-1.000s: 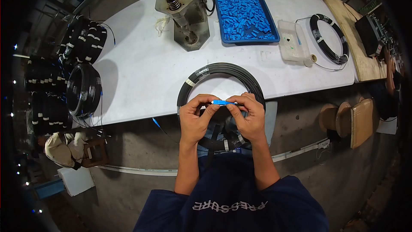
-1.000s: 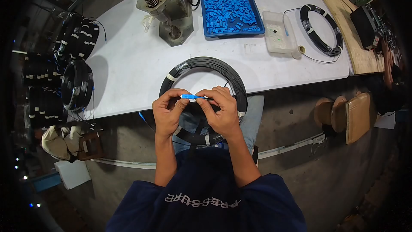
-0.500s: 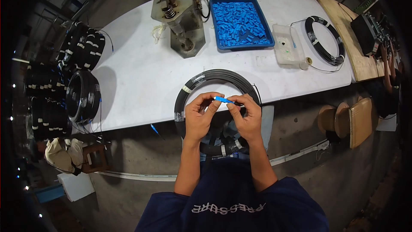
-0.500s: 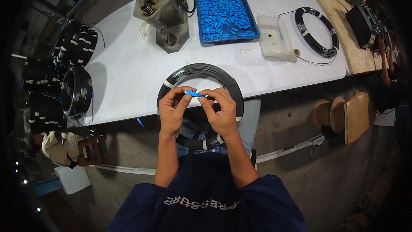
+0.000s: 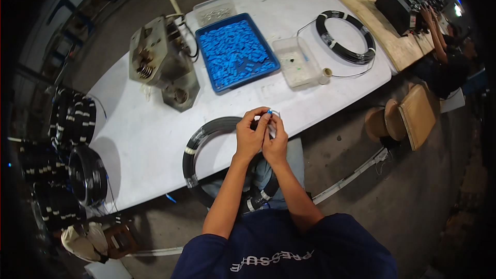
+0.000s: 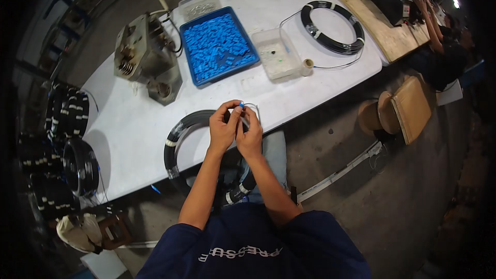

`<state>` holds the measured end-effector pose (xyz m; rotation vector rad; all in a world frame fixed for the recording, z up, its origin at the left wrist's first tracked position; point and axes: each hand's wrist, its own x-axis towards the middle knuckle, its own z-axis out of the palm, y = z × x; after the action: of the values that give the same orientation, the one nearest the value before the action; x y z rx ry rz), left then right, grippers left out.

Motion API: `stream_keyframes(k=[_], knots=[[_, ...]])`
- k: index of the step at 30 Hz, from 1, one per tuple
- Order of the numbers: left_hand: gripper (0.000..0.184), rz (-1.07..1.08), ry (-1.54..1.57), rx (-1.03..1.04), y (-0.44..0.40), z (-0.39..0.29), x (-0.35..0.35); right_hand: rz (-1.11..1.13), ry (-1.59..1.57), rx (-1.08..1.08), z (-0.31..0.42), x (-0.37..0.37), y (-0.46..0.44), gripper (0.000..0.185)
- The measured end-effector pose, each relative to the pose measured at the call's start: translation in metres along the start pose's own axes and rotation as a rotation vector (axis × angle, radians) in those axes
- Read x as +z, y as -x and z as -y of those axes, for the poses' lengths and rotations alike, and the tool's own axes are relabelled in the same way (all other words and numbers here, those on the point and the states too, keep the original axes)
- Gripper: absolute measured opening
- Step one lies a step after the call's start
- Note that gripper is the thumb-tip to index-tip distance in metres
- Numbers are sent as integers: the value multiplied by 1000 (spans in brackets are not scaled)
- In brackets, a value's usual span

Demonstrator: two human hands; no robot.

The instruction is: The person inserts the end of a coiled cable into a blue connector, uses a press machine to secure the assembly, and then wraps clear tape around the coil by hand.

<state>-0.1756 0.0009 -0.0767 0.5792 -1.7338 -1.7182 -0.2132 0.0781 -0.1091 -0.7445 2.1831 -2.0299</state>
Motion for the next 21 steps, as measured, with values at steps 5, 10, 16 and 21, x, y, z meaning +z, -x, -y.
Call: stream_keyframes(k=[5,10,16,21], knots=[[15,55,-159,157,-15,31,-9,23,158,-131,-12,4,-1,38],[16,30,-256,282,-28,29,-12,69,269,-171,-9,13,-16,34],[16,6,-202,225,-57,39,4,113,316,-48,-11,10,-53,24],[16,52,-197,171,-76,38,21,75,292,-51,-23,3,-76,21]])
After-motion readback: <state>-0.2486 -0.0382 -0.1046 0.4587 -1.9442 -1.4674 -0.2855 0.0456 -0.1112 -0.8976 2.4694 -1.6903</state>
